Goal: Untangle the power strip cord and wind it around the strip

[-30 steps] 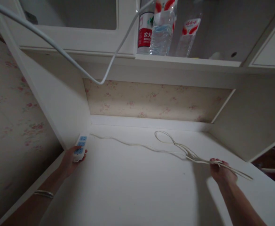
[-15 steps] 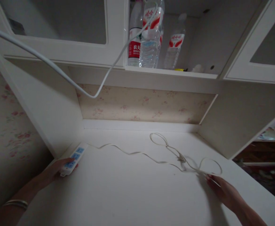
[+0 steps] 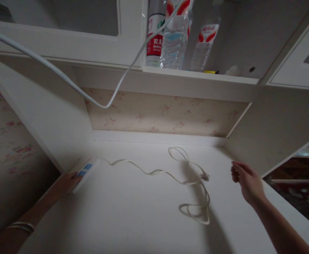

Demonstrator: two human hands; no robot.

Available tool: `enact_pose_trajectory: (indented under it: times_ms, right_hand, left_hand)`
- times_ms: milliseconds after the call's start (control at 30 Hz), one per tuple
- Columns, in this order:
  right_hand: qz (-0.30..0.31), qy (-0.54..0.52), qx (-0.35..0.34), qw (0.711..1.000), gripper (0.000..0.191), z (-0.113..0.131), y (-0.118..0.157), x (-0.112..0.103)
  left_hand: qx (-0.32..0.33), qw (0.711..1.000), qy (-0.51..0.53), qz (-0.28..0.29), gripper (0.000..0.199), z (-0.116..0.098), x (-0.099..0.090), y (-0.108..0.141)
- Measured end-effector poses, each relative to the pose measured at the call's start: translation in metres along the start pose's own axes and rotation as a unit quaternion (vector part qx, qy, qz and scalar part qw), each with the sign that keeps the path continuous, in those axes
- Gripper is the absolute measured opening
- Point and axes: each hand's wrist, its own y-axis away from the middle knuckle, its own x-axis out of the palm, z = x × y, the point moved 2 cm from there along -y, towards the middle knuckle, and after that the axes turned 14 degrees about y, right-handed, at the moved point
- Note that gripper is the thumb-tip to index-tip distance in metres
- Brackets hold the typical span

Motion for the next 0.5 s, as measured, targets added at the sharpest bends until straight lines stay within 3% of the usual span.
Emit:
enact_pose_trajectory:
  times_ms: [67,133,267,367,500]
  right_hand:
    - [0.143,0.093,0.001,0.985,0.033,0.012,0.007,0.037]
    - [0.221,0.172,0.033,0.96,0.034,0.009,0.01,0.069]
    - [0.225,0.271,0.081,0.932,0.037,-0.017,-0.001,0.111]
    - [0.216,0.325,0.094,0.916,0.032,-0.032,-0.012,0.123]
    - [0.22,0.394,0.093,0.888,0.013,-0.039,-0.02,0.124]
  left_hand:
    - [0.06,0.995,-0.078,0.004,0.008,-0.005,0.003,0.005]
    - [0.133,0.986,-0.104,-0.013,0.014,-0.012,0.01,0.013]
    - [0.2,0.979,-0.03,-0.014,0.021,-0.024,0.037,0.042]
    - [0.228,0.972,-0.005,0.059,0.023,-0.03,0.072,0.075]
    - [0.21,0.962,0.02,0.175,0.025,-0.031,0.121,0.124]
